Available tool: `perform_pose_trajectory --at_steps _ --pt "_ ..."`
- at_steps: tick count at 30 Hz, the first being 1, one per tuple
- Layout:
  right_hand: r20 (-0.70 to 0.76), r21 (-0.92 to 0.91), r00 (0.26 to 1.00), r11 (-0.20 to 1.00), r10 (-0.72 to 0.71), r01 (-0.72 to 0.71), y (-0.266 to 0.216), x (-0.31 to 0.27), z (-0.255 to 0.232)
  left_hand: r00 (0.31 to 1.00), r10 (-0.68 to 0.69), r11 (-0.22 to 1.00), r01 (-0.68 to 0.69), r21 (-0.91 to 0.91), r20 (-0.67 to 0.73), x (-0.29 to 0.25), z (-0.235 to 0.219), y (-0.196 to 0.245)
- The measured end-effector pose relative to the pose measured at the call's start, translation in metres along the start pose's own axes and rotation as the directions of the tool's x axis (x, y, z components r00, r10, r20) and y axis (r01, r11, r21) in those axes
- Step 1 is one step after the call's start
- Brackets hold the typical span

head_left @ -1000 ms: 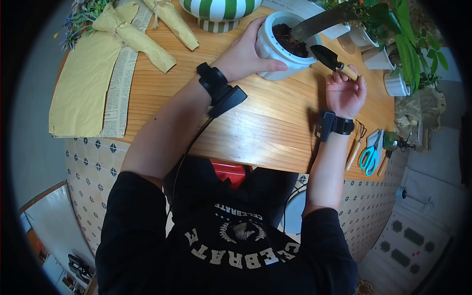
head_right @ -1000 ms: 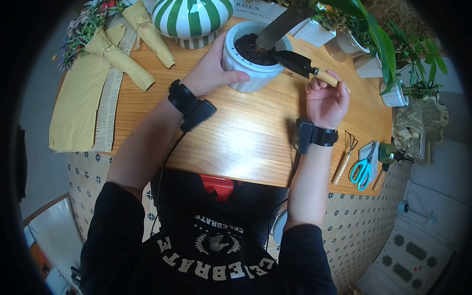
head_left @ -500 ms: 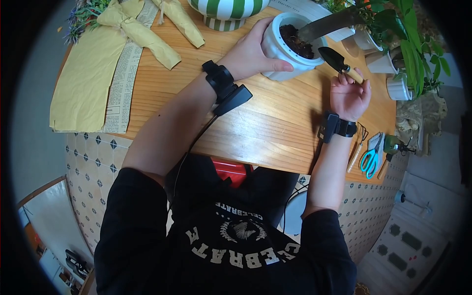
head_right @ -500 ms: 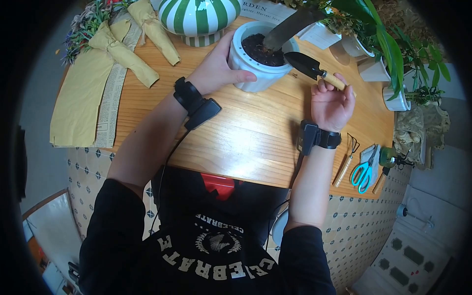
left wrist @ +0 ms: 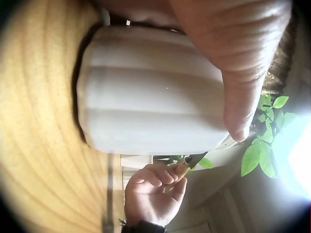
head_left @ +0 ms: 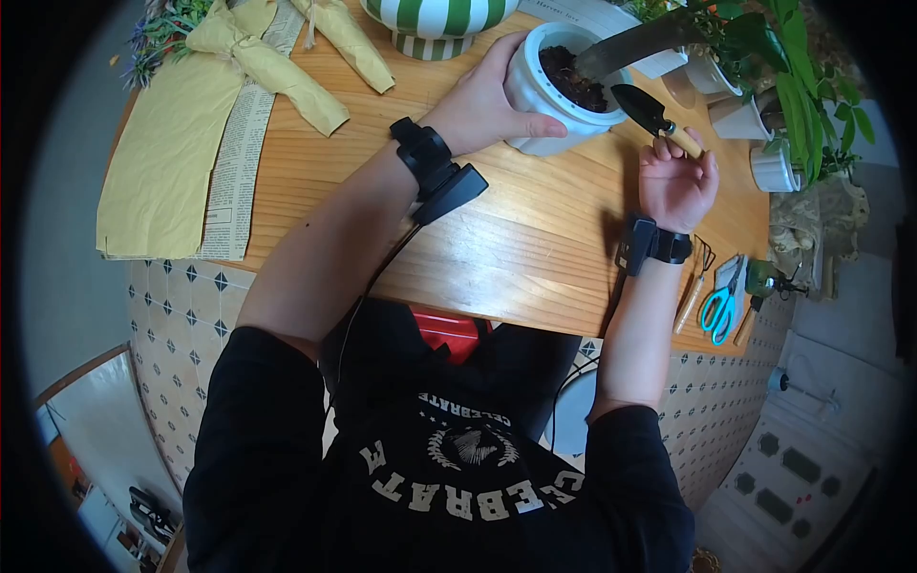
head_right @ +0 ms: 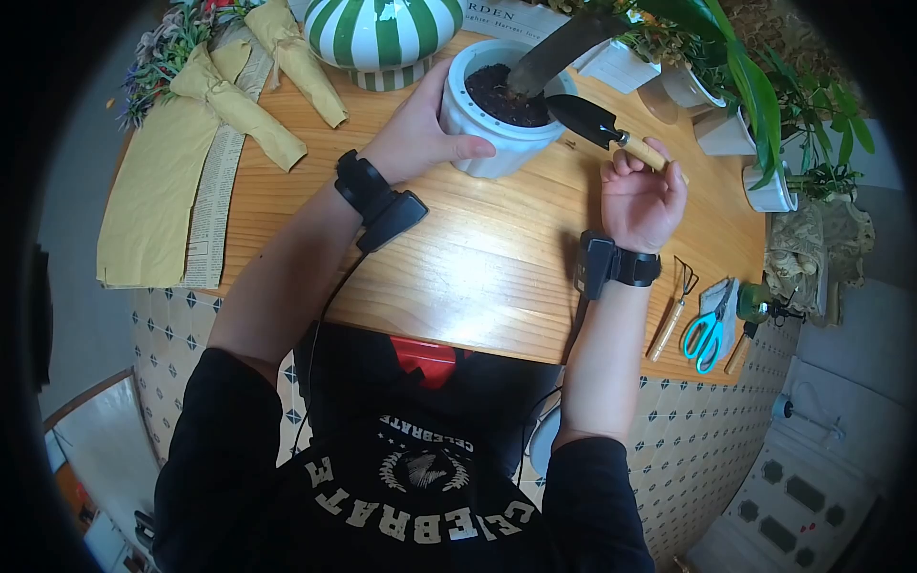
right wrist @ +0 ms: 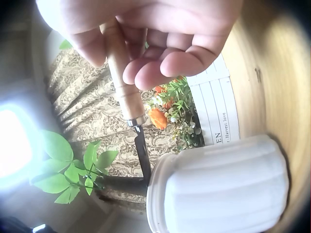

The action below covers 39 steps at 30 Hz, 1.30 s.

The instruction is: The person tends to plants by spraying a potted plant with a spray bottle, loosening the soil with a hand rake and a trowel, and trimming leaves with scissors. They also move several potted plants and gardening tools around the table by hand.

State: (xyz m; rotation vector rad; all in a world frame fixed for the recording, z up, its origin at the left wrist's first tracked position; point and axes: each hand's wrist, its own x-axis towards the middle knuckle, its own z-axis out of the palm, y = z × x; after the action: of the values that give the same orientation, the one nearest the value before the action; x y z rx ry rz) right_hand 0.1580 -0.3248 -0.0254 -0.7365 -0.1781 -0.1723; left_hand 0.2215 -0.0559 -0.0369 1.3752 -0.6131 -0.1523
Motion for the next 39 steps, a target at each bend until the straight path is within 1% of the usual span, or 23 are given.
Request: perform_pose_trajectory --at_steps 5,11,17,20,23,26,29,32,39 --pt "-0.006 -0.010 1.000 1.000 0.003 -0.003 0.0015 -0.0005 0.0028 1.000 0.012 1.000 -0.012 0.019 0.010 0.0003 -0.0007 -0.0015" --pt "-0.029 -0.009 1.000 1.000 0.008 -0.008 0.0025 0.0001 0.0016 1.000 0.003 1.000 -0.002 -0.027 0.025 -0.0001 0.0000 -0.0013" --pt "-0.005 -0.027 1.000 0.999 0.029 -0.029 0.0021 0.0009 -0.0007 0.999 0.027 1.000 -0.027 0.002 0.038 0.0000 -0.0007 -0.0012" --pt "-0.009 -0.023 1.000 1.000 0.021 -0.021 0.0025 0.0011 -0.0013 0.998 0.021 0.995 -0.015 -0.100 0.057 -0.0005 -0.0005 0.0010" --pt "-0.021 0.014 1.000 1.000 0.016 -0.016 0.0010 0.0014 -0.0025 0.996 0.028 0.993 -0.018 -0.116 0.084 -0.0006 -0.0017 0.0004" --pt "-0.026 0.013 1.000 1.000 -0.004 0.005 0.0005 0.0005 -0.0015 0.993 0.059 0.998 -0.055 -0.042 0.100 -0.0008 -0.0004 -0.0027" --pt "-0.035 -0.030 0.999 0.999 -0.019 0.018 0.0008 0.0000 0.0002 0.994 0.043 0.998 -0.039 -0.046 0.102 -0.0006 -0.0001 -0.0009" --pt "0.002 -0.116 1.000 0.993 -0.014 0.014 0.0039 0.0000 0.0035 0.995 0.016 0.999 -0.011 -0.047 0.097 -0.0004 0.0015 0.0034" --pt "0.008 -0.142 1.000 0.990 -0.003 0.004 0.0054 0.0001 0.0038 0.997 0.015 0.998 -0.009 -0.067 0.080 -0.0006 0.0033 0.0045"
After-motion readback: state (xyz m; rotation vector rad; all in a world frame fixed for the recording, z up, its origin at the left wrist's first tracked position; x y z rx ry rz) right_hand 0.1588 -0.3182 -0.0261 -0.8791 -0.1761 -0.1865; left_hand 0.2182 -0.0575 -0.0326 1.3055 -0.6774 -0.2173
